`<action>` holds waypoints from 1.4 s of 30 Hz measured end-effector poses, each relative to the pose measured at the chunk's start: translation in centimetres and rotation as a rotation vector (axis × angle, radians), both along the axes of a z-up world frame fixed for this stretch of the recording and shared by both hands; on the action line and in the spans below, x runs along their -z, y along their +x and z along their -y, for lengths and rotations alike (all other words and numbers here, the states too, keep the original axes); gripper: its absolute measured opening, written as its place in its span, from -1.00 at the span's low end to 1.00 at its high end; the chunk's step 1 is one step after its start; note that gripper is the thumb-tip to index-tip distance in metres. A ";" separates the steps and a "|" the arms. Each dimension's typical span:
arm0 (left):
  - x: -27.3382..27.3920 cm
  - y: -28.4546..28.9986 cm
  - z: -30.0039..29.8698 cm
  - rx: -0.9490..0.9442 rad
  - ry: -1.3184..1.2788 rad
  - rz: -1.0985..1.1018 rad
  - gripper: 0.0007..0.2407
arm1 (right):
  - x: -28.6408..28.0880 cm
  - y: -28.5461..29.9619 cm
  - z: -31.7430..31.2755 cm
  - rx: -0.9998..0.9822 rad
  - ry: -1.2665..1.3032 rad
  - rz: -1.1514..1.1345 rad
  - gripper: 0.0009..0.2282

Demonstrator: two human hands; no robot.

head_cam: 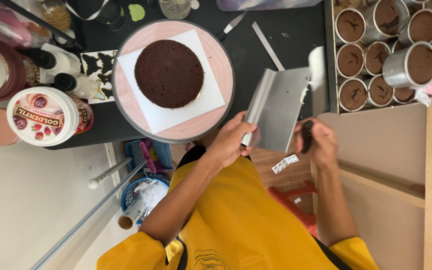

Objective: Applying and smoothing frosting onto a chocolate cake layer using a spatula and bench scraper.

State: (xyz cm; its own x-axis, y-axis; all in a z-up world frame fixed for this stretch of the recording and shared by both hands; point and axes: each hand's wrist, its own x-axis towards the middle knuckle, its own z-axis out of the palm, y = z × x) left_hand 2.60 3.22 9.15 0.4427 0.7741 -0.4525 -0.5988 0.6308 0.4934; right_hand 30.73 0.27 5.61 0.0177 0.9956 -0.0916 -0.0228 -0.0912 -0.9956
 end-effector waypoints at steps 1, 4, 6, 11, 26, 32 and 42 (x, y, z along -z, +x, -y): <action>-0.6 -0.3 0.3 0.016 -0.003 0.005 -0.60 | 1.8 -0.7 0.2 0.105 -0.103 -0.173 -0.63; -2.2 -1.8 1.0 0.009 -0.005 0.011 -0.59 | 9.2 0.8 1.2 0.190 -0.175 -0.324 -0.89; -3.1 -3.4 1.3 -0.008 -0.006 0.011 -0.59 | 10.8 1.5 0.8 0.174 -0.143 -0.307 -0.95; -6.3 -7.2 2.4 -0.070 0.098 -0.074 -0.57 | 9.2 3.1 -2.5 -0.123 -0.075 -0.090 -0.57; -8.1 -1.9 6.1 0.108 -0.075 0.272 -0.79 | 6.0 -12.2 -8.8 0.384 0.102 1.322 -0.83; -8.1 -0.4 5.0 0.042 -0.121 0.308 -0.78 | 8.6 -16.9 -9.5 0.964 0.448 0.693 -0.43; -5.3 0.7 5.5 0.187 -0.036 0.142 -0.31 | 6.3 -11.9 -0.6 1.168 0.855 2.939 -0.37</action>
State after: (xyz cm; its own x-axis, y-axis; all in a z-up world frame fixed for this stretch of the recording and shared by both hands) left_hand 3.33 -2.30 14.48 0.6384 0.6570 -0.4010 -0.5316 0.7531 0.3876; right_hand 18.79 0.90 -0.71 -0.5208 0.5396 0.6615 0.1312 -0.7151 0.6866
